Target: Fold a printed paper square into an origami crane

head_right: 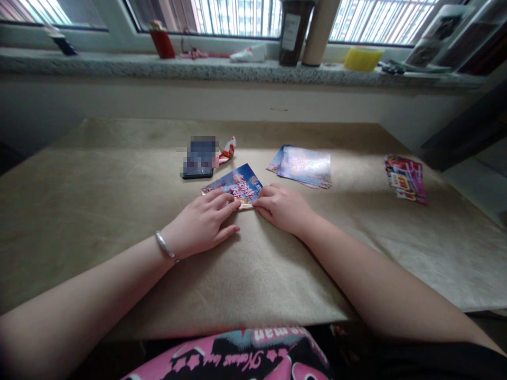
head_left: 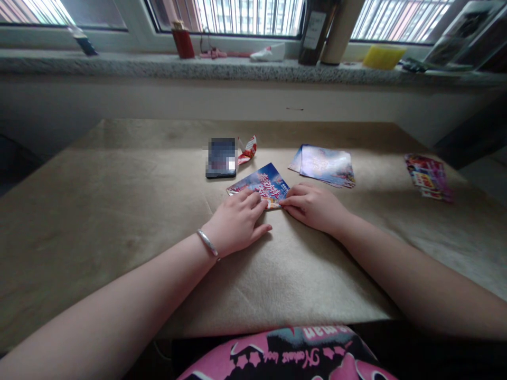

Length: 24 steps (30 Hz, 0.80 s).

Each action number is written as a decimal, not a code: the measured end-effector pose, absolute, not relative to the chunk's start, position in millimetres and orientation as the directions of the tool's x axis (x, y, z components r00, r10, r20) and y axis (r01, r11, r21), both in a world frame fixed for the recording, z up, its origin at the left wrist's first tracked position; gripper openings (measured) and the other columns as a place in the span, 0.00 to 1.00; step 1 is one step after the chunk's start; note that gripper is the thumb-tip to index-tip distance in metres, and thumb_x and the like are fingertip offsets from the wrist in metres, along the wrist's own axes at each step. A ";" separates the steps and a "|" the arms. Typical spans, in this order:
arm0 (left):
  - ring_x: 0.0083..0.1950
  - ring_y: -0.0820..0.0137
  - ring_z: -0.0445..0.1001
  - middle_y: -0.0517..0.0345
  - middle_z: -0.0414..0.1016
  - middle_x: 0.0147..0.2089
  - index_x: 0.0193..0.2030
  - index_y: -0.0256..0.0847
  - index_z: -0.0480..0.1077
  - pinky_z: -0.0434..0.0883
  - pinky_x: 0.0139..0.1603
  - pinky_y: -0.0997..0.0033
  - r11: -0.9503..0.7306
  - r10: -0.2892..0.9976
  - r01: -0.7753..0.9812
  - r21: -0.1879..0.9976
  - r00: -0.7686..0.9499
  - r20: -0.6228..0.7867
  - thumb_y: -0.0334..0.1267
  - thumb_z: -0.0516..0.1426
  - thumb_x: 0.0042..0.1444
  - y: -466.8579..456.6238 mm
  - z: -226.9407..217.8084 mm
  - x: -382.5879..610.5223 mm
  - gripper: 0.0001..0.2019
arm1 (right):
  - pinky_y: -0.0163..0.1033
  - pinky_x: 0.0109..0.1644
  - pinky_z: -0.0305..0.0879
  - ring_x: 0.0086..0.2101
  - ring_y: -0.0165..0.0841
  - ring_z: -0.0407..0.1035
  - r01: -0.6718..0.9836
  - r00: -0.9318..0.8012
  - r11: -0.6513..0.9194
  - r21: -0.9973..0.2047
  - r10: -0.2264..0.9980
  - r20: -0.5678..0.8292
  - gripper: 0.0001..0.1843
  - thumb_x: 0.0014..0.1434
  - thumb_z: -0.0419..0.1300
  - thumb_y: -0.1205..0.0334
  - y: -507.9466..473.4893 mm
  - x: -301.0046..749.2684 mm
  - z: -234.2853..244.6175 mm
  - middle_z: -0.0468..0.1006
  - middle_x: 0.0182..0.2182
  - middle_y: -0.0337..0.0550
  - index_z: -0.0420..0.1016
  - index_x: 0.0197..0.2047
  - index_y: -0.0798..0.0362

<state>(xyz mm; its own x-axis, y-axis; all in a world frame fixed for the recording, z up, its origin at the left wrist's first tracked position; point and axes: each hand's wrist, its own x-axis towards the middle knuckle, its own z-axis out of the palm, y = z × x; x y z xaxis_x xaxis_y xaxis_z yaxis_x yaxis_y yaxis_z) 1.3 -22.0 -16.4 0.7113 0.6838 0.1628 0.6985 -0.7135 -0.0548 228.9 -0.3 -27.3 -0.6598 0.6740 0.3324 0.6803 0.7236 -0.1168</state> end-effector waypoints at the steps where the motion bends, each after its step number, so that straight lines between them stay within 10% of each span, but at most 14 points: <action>1: 0.60 0.56 0.61 0.44 0.67 0.56 0.58 0.35 0.63 0.61 0.60 0.58 -0.717 0.682 0.695 -0.051 0.714 0.158 0.52 0.51 0.60 -22.1 -16.7 1.8 0.26 | 0.37 0.38 0.62 0.36 0.33 0.68 0.683 -0.659 0.722 -0.112 0.675 0.331 0.12 0.62 0.54 0.62 -0.5 228.8 -26.9 0.77 0.34 0.45 0.80 0.38 0.51; 13: 0.54 0.59 0.66 0.46 0.69 0.53 0.60 0.36 0.60 0.66 0.55 0.61 -0.731 0.680 0.682 0.014 0.727 0.093 0.48 0.52 0.61 -23.6 -8.1 5.0 0.25 | 0.38 0.35 0.58 0.34 0.34 0.65 0.663 -0.724 0.746 0.064 0.617 0.309 0.13 0.63 0.52 0.63 -2.7 228.9 -23.7 0.76 0.31 0.44 0.78 0.41 0.51; 24: 0.53 0.57 0.66 0.44 0.69 0.52 0.60 0.35 0.62 0.68 0.53 0.58 -0.728 0.685 0.685 0.002 0.727 0.052 0.48 0.52 0.60 -24.1 -2.4 4.9 0.25 | 0.39 0.42 0.65 0.39 0.34 0.67 0.561 -0.758 0.823 -0.084 0.552 0.347 0.15 0.62 0.51 0.67 1.9 226.5 -27.9 0.77 0.38 0.46 0.77 0.45 0.52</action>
